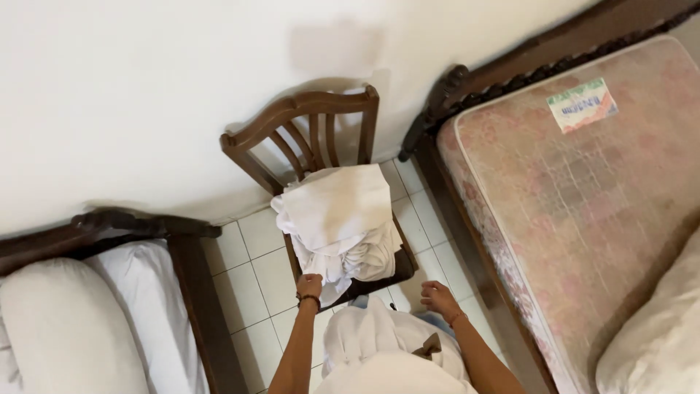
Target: The person removes a pillowcase from a pillow and a cover from a cylindrical bolster pillow on a bed, gathering the used linens. They fold the covers, stack them on a chair, open a wooden wardrobe, and place the folded linens on a shelf.
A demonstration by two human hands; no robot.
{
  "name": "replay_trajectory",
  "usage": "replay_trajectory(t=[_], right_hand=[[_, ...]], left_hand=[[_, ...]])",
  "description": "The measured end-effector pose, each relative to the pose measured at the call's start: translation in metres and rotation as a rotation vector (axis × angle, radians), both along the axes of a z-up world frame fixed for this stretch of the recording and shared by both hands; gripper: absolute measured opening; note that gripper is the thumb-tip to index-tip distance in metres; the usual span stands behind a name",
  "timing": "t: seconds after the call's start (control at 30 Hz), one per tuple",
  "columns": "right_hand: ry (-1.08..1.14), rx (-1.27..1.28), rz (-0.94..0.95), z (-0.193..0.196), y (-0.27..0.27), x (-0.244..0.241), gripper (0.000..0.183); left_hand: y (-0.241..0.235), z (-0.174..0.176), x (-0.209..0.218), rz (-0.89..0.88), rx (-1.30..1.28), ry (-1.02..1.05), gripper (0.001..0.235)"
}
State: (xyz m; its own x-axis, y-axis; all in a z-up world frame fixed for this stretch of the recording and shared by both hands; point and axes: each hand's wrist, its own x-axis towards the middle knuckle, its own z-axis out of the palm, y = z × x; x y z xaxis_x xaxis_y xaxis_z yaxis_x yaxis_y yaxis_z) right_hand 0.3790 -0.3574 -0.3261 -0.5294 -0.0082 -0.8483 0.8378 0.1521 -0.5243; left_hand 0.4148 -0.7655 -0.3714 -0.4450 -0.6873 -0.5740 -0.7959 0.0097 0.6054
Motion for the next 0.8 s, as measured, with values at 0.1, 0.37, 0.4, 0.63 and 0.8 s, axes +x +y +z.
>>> replay_trajectory(t=[0.1, 0.37, 0.4, 0.63, 0.8], right_hand=[[-0.073, 0.115, -0.125, -0.004, 0.047, 0.069, 0.034], [0.052, 0.162, -0.635, 0.033, 0.072, 0.155, 0.030], [0.066, 0.152, -0.664, 0.045, 0.070, 0.156, 0.030], [0.145, 0.062, -0.769, 0.085, 0.091, 0.201, 0.026], [0.245, 0.044, -0.870, 0.090, 0.147, 0.276, 0.025]], left_hand=[[0.030, -0.035, 0.011, -0.253, 0.009, -0.053, 0.028], [0.108, -0.002, -0.047, -0.801, 0.363, 0.065, 0.014], [0.122, 0.001, -0.055, -0.933, 0.266, 0.142, 0.013], [0.232, -0.023, -0.071, -1.039, 0.532, 0.157, 0.007], [0.320, -0.019, -0.029, -1.191, 0.653, 0.159, 0.008]])
